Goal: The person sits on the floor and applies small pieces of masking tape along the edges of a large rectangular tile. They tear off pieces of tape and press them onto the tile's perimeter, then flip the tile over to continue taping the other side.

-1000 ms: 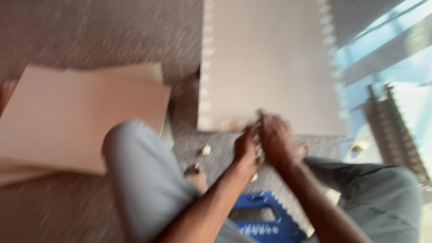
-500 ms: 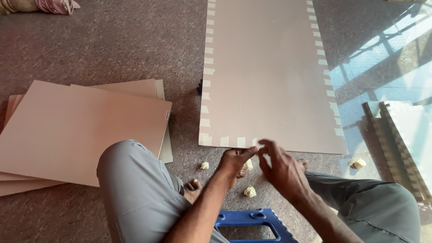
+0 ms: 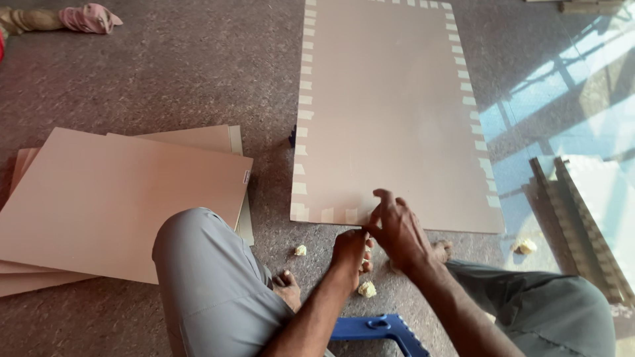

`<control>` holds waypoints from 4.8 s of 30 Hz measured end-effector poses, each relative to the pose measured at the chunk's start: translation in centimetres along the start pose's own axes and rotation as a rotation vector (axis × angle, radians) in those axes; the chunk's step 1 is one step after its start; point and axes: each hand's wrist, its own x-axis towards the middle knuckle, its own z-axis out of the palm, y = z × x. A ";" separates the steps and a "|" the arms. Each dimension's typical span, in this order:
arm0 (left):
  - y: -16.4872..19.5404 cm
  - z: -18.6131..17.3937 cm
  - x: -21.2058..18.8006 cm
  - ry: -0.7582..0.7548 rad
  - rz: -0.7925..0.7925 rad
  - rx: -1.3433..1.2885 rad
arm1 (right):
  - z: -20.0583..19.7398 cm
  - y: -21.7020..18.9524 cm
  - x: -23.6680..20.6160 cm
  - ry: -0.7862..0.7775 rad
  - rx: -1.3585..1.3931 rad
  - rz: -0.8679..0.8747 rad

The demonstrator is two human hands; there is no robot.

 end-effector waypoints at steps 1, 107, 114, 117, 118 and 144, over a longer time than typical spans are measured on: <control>0.5 -0.2 -1.3 -0.021 -0.001 0.009 | -0.1 0.0 -0.1 -0.004 0.019 0.020; 1.1 -2.3 -6.1 0.167 0.226 -0.371 | 1.7 -3.0 0.5 0.156 0.052 -0.072; 0.5 -3.6 -2.8 -0.012 0.290 -0.489 | 2.0 -2.0 1.1 0.109 0.167 -0.006; 0.6 -3.8 -3.0 -0.098 0.302 -0.398 | 1.4 -1.0 0.6 0.060 0.202 -0.001; 0.5 -3.6 -3.3 -0.154 0.326 -0.386 | 1.1 -0.7 0.0 0.046 0.217 0.003; -1.2 0.9 -2.5 -0.269 0.063 -0.479 | 2.9 6.3 -7.4 0.128 0.279 -0.165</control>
